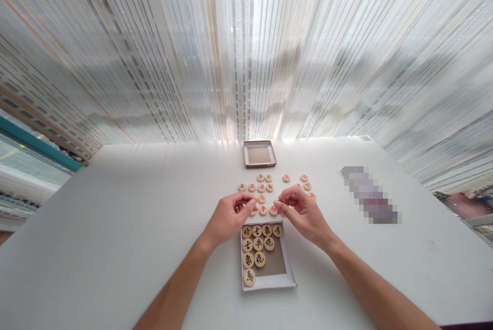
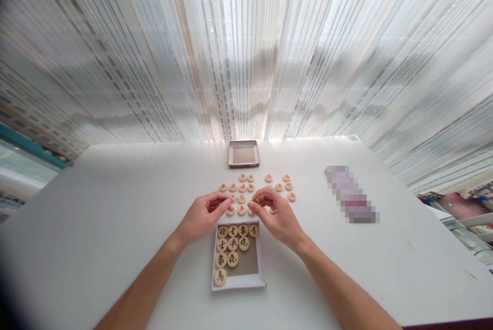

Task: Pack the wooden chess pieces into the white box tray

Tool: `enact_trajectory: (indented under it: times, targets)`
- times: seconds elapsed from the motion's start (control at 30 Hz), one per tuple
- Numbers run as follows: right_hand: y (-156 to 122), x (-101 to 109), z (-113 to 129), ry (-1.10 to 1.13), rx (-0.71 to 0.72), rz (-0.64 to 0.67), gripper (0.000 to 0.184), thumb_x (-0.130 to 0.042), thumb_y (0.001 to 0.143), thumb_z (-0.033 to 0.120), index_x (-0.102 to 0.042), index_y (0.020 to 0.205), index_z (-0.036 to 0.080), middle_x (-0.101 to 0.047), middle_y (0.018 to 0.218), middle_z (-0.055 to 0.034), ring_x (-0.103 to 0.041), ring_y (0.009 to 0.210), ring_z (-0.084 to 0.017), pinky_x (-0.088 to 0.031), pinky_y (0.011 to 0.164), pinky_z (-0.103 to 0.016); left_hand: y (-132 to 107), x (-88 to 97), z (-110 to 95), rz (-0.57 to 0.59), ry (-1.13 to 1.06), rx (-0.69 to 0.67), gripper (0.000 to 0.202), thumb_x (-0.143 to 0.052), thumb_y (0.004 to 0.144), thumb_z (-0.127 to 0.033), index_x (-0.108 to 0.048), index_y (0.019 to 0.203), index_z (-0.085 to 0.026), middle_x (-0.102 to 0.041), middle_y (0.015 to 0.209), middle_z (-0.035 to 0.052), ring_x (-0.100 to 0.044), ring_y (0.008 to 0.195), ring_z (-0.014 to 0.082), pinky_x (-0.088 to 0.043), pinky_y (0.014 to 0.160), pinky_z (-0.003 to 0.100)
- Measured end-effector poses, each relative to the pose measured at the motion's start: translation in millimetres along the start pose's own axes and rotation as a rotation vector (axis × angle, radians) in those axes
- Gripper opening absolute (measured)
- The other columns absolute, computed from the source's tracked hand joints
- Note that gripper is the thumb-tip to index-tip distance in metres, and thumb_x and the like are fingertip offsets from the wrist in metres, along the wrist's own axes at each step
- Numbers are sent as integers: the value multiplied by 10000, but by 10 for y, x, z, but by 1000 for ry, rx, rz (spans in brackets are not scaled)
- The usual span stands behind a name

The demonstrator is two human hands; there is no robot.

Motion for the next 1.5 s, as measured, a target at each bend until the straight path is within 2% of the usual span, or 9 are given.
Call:
enact_trajectory:
  times: [0.1,0.2,0.37,0.6,0.73,1.0,1.27,1.5]
  targets:
    - [-2,5,-16,34,-19,11,152,-681,921,331,-575,928,222,-601,848,0,-649,757,-150,-554,697,-290,-43,19,-52,102,146,-37,262,-594,919,-417,-744,1014,-225,-745,896,13,-579,678,140,-457,643,247]
    - [-3,15,-26,37,-32,7,167,-676,925,341,-566,910,216,-600,833,-1,-640,737,-149,-542,670,-287,-82,56,-72,231,267,-67,221,-611,896,-405,-759,947,-248,-719,843,-17,-508,651,125,-422,622,231]
    - [6,33,-13,27,-43,-15,185,-673,927,356,-562,913,210,-596,817,-8,-628,734,-155,-536,662,-296,-81,193,26,304,358,31,269,-630,863,-457,-752,892,-219,-590,641,-24,-481,601,128,-366,554,227]
    - [13,36,-4,59,-37,-7,177,-666,930,360,-564,952,217,-600,860,-16,-631,753,-160,-548,681,-313,-65,277,80,429,337,177,336,-606,868,-508,-743,964,-217,-708,651,2,-531,554,134,-396,550,223]
    - [11,35,-11,38,-74,31,171,-653,935,356,-564,990,221,-618,907,-28,-662,813,-179,-566,732,-330,-68,267,68,433,345,179,321,-601,869,-503,-743,953,-228,-731,681,4,-546,557,137,-396,542,218]
    - [-10,14,76,11,-97,191,143,-587,967,314,-587,1084,230,-640,1032,-52,-685,981,-201,-554,881,-353,-83,272,92,423,364,161,286,-623,853,-475,-750,950,-237,-730,681,-2,-586,608,150,-408,570,217]
    - [-32,70,220,-111,-97,356,56,-633,925,261,-634,892,215,-608,952,-35,-624,936,-182,-556,820,-311,-77,276,105,425,368,160,306,-644,829,-473,-752,944,-211,-712,669,1,-591,605,152,-407,568,220]
    - [-39,111,250,-112,-112,384,105,-657,913,303,-629,881,206,-615,910,-24,-627,816,-159,-556,774,-308,-84,279,126,419,368,158,330,-641,825,-492,-753,947,-207,-713,692,11,-582,611,157,-407,566,224]
Point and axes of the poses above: each hand's wrist, its own y-axis towards the middle knuckle, its own x-axis out of the back of the hand, z = x × y, the point moved 2 cm from there along y, towards the middle knuckle
